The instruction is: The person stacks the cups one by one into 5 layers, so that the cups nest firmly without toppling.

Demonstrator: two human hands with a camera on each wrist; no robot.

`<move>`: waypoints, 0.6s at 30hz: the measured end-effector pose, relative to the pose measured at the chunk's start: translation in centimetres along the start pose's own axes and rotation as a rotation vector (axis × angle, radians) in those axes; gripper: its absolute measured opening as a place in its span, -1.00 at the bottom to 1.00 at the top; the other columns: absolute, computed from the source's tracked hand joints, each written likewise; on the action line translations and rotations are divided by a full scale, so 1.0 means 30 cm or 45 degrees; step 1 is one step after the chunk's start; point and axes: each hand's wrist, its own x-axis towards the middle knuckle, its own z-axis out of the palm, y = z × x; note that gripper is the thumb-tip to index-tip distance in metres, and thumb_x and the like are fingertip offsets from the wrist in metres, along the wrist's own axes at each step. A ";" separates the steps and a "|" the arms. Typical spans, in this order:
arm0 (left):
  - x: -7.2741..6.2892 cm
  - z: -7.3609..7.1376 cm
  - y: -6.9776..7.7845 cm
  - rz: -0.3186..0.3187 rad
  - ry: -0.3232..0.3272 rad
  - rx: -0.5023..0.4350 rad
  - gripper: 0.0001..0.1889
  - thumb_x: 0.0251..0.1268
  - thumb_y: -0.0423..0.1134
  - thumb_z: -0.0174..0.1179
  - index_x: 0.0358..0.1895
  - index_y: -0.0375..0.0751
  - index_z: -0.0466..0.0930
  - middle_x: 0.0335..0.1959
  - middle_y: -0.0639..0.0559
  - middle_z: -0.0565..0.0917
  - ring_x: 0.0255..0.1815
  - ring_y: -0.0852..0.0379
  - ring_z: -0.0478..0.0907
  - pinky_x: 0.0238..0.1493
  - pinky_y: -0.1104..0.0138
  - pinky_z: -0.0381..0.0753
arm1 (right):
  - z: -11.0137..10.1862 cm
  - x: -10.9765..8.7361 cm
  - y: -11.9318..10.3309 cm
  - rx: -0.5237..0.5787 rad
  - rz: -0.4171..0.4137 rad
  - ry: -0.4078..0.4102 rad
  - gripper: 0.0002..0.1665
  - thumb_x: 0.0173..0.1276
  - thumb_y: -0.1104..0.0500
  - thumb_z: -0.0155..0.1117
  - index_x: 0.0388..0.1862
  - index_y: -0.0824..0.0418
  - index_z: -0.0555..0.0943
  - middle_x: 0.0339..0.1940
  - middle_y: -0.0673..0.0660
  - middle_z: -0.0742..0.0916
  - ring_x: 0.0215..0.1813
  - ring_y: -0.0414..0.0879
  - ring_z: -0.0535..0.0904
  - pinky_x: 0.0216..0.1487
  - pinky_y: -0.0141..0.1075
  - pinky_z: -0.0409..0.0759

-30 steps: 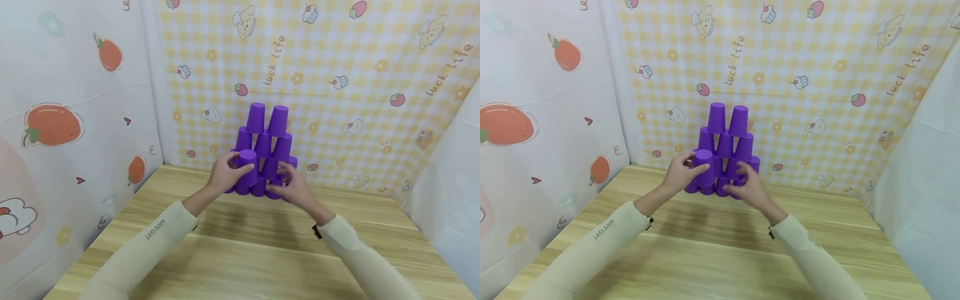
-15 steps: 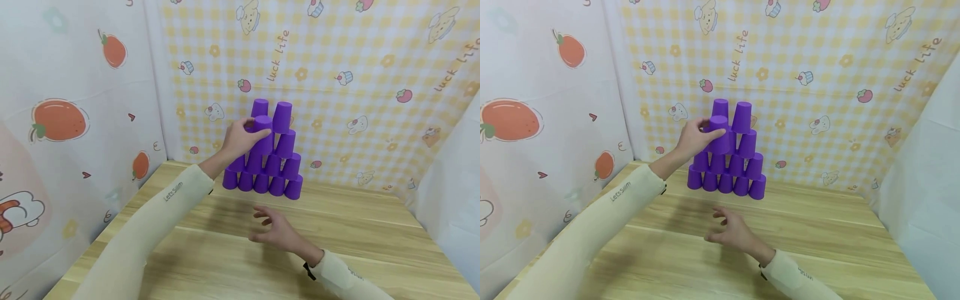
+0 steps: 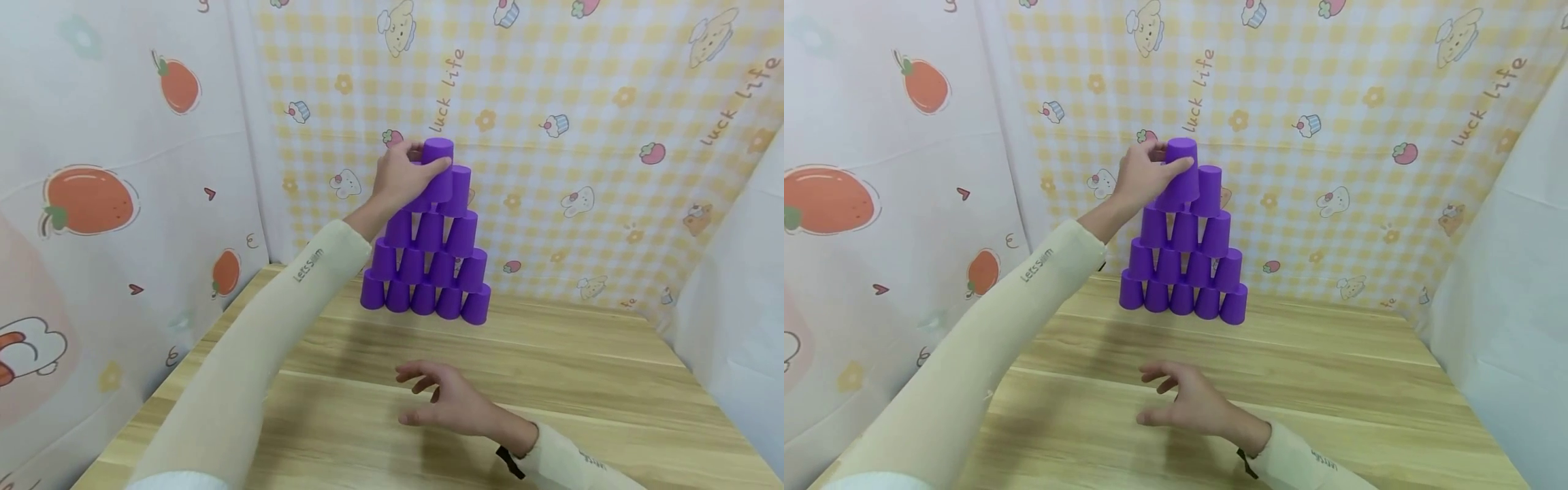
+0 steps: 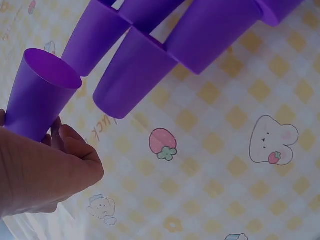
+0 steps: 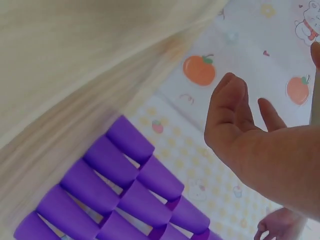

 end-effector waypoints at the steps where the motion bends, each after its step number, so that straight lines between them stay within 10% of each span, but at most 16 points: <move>1: 0.010 0.003 0.012 -0.011 -0.004 -0.002 -0.41 0.20 0.13 0.37 0.21 -0.09 0.54 0.08 0.05 0.68 0.06 0.15 0.62 0.05 0.34 0.59 | 0.003 -0.002 -0.002 0.017 -0.006 -0.008 -0.30 0.18 0.05 0.53 0.30 0.12 0.53 0.14 0.08 0.68 0.04 0.03 0.59 -0.15 -0.22 0.56; 18: 0.183 0.051 0.113 -0.178 0.070 0.225 -0.42 0.25 0.25 0.24 0.28 0.11 0.52 0.06 0.20 0.67 0.03 0.24 0.56 0.13 0.29 0.36 | 0.005 -0.033 0.003 0.047 -0.057 -0.084 -0.52 0.20 0.05 0.50 0.12 0.00 0.65 0.09 0.04 0.71 0.02 -0.12 0.61 -0.14 -0.29 0.57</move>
